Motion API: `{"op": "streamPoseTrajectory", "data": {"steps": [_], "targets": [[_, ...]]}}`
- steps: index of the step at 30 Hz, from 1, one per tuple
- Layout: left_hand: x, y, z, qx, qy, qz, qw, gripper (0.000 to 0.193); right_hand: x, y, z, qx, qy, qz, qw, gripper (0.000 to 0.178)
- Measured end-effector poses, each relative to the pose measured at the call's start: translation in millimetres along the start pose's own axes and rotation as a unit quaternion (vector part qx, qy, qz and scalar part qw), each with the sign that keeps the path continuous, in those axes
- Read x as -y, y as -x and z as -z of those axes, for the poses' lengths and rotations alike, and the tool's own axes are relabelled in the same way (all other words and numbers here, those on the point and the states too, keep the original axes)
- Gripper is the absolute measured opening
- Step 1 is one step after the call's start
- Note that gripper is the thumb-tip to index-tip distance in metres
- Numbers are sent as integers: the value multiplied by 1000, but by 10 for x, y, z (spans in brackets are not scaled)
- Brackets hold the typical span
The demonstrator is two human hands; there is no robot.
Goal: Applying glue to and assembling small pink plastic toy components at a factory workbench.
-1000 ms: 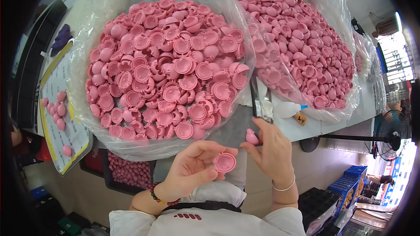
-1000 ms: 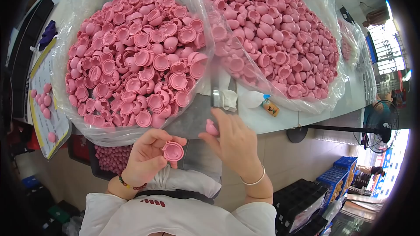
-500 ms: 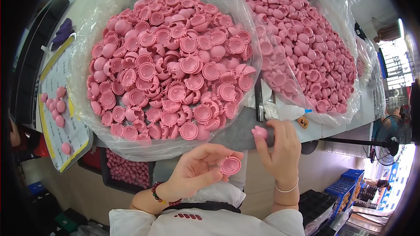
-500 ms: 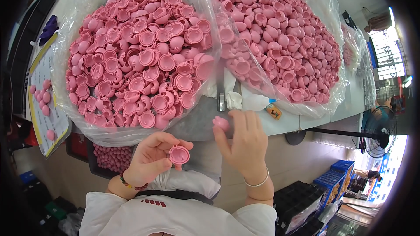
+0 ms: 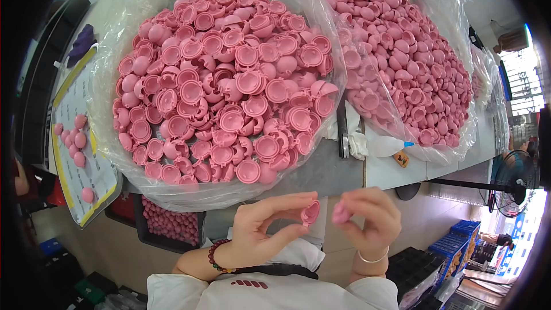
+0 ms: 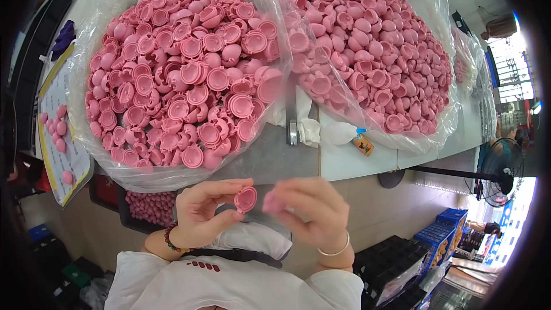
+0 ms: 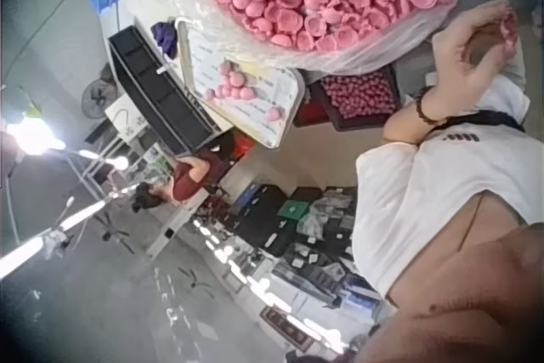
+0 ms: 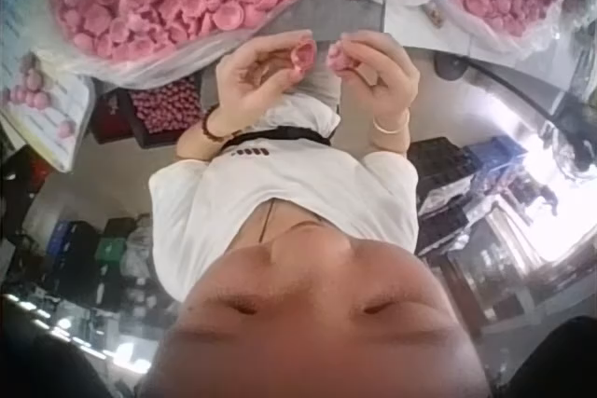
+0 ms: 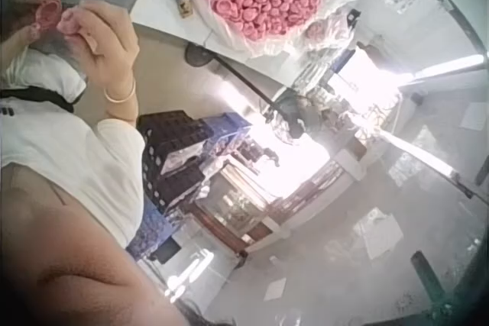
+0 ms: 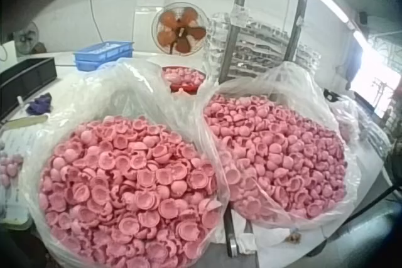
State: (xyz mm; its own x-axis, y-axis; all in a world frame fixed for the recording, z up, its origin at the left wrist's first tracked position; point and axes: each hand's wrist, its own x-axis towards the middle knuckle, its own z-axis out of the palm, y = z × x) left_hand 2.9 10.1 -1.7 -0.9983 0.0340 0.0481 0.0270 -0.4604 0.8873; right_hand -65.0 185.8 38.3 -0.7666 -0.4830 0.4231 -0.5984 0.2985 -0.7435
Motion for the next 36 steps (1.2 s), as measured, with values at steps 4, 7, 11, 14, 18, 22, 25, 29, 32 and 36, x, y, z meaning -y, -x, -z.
{"op": "streamPoseTrajectory", "data": {"steps": [4, 7, 11, 14, 18, 22, 25, 29, 32, 36], "targets": [[-21, -28, -10, 16, -86, -36, 996, 36, -4, -16, -135, 20, -29, 66, 997, 25], [-29, -27, -18, 20, -130, -38, 991, 35, -56, 16, -159, 19, -30, 68, 997, 25], [-52, -72, -14, 36, -199, -53, 978, 36, -81, 73, -167, 25, -7, 71, 997, 25], [-38, -113, -17, 41, -157, -61, 985, 39, -88, 179, -190, -5, -9, 65, 998, 29], [98, -120, -11, 29, -128, -64, 989, 43, -59, 221, -207, -31, 25, 109, 993, 21], [79, -119, -27, -17, -93, -74, 993, 44, -385, 293, 79, -246, 98, 57, 963, 25], [71, -110, 19, 3, -134, -108, 985, 44, -688, 63, 184, -365, 23, 41, 930, 33], [64, -122, 51, 11, -150, -150, 977, 44, -650, -92, 169, -322, 14, -37, 946, 31], [45, -112, 48, 32, -29, -51, 998, 42, -649, -91, 210, -202, 179, -137, 953, 31], [26, -106, 21, 42, 233, 86, 968, 44, -700, -84, 165, -202, 110, -115, 966, 27]]}}
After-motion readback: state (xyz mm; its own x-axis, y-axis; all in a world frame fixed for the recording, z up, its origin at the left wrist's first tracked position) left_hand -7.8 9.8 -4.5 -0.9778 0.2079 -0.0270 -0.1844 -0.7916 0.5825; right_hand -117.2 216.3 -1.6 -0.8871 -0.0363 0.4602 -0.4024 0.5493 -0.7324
